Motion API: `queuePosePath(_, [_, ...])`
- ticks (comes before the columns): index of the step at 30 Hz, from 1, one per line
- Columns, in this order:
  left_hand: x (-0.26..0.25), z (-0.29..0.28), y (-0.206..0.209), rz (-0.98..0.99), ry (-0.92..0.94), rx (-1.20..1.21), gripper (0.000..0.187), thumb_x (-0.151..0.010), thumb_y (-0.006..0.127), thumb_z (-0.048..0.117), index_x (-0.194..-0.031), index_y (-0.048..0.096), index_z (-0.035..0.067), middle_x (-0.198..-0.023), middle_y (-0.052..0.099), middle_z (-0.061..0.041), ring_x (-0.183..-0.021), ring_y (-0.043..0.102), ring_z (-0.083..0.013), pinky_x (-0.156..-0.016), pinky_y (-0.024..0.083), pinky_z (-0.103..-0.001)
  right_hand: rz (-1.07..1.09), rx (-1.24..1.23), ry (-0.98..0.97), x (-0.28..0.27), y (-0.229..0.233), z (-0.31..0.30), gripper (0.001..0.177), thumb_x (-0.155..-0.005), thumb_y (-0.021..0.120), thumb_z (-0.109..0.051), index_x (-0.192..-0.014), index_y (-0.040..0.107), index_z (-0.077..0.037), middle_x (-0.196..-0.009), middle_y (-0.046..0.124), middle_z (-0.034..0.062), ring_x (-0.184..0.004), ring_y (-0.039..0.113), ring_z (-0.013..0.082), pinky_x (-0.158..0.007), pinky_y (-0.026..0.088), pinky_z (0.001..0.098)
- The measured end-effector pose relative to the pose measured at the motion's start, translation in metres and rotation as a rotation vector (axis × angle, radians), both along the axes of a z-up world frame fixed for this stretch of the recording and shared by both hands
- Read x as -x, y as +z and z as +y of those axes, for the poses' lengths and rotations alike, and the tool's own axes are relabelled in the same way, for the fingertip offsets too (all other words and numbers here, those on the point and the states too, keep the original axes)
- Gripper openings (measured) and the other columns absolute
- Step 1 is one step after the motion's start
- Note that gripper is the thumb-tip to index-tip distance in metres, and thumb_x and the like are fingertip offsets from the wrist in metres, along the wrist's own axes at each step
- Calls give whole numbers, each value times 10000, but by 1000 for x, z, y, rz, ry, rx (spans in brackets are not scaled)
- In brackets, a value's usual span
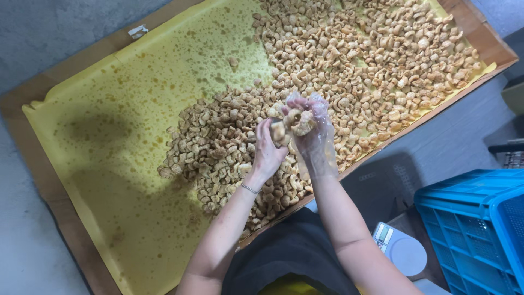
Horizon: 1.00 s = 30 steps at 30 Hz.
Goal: The person scoops cashew nuts from a large yellow tray into clear plastic bags using a metal scoop. They weigh each filled bag on a digital scale, then place the sealed bags into a blue basket. The process is repeated continuously throughout the clip.
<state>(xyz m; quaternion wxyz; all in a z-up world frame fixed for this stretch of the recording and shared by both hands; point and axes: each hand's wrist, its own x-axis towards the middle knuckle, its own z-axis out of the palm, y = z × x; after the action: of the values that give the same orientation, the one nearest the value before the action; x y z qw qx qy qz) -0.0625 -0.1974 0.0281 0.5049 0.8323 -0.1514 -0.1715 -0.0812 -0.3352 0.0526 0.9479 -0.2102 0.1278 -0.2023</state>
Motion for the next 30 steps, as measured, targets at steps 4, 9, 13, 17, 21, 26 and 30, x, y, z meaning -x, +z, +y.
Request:
queuePosePath(4, [-2, 5, -2, -104, 28, 29, 840, -803, 806, 89, -1461, 311, -73, -1448, 383, -245, -1338, 484, -373, -1163, 435, -439, 82, 130, -26, -6, 43, 14, 442, -819, 825, -271, -1133, 520, -204, -1078, 686, 51, -1068, 658, 296, -930, 581, 512])
queuePosePath(9, [-13, 13, 3, -59, -30, -38, 887, -678, 839, 92, -1414, 363, -44, -1409, 422, -221, -1259, 537, -326, -1091, 495, -393, 383, 284, 60, -6, 59, 21, 557, -796, 757, -236, -1212, 386, -235, -979, 670, 13, -953, 684, 269, -739, 609, 446])
queuePosePath(13, [-14, 20, 6, 111, -32, 44, 755, -806, 720, 42, -1462, 355, -39, -1485, 406, -196, -1261, 572, -305, -1028, 574, -362, 161, 357, -106, -11, 37, 24, 444, -1019, 655, -308, -1315, 355, -172, -963, 640, 73, -886, 647, 230, -831, 608, 403])
queuePosePath(17, [-14, 21, -2, -116, -88, -12, 662, -781, 667, -28, -1417, 484, -37, -1493, 458, -184, -1282, 591, -325, -1060, 535, -390, 298, 336, -227, -22, 46, 33, 399, -1035, 504, -425, -1262, 364, -129, -944, 649, 71, -863, 667, 197, -849, 617, 377])
queuePosePath(21, [-34, 41, 32, 119, -68, -43, 459, -903, 515, -13, -1358, 572, -36, -1471, 538, -171, -1154, 679, -268, -932, 632, -268, 271, 325, -293, -37, 61, 17, 356, -1068, 502, -395, -1231, 401, -95, -928, 640, 89, -887, 664, 192, -929, 586, 351])
queuePosePath(26, [-44, 73, 93, 241, -115, -184, 571, -874, 464, -74, -1442, 457, -23, -1526, 428, -157, -1075, 686, -301, -822, 630, -342, 328, 525, -212, -42, 9, -28, 245, -1084, 588, -253, -1180, 430, -92, -984, 631, 65, -894, 635, 168, -885, 574, 309])
queuePosePath(30, [-27, 107, 101, 58, -206, -288, 653, -834, 509, -124, -1474, 401, -62, -1587, 294, -216, -1312, 481, -366, -973, 551, -368, 544, 615, 9, -58, -86, -31, 275, -941, 663, -183, -1135, 470, -150, -930, 620, 34, -799, 626, 139, -699, 573, 304])
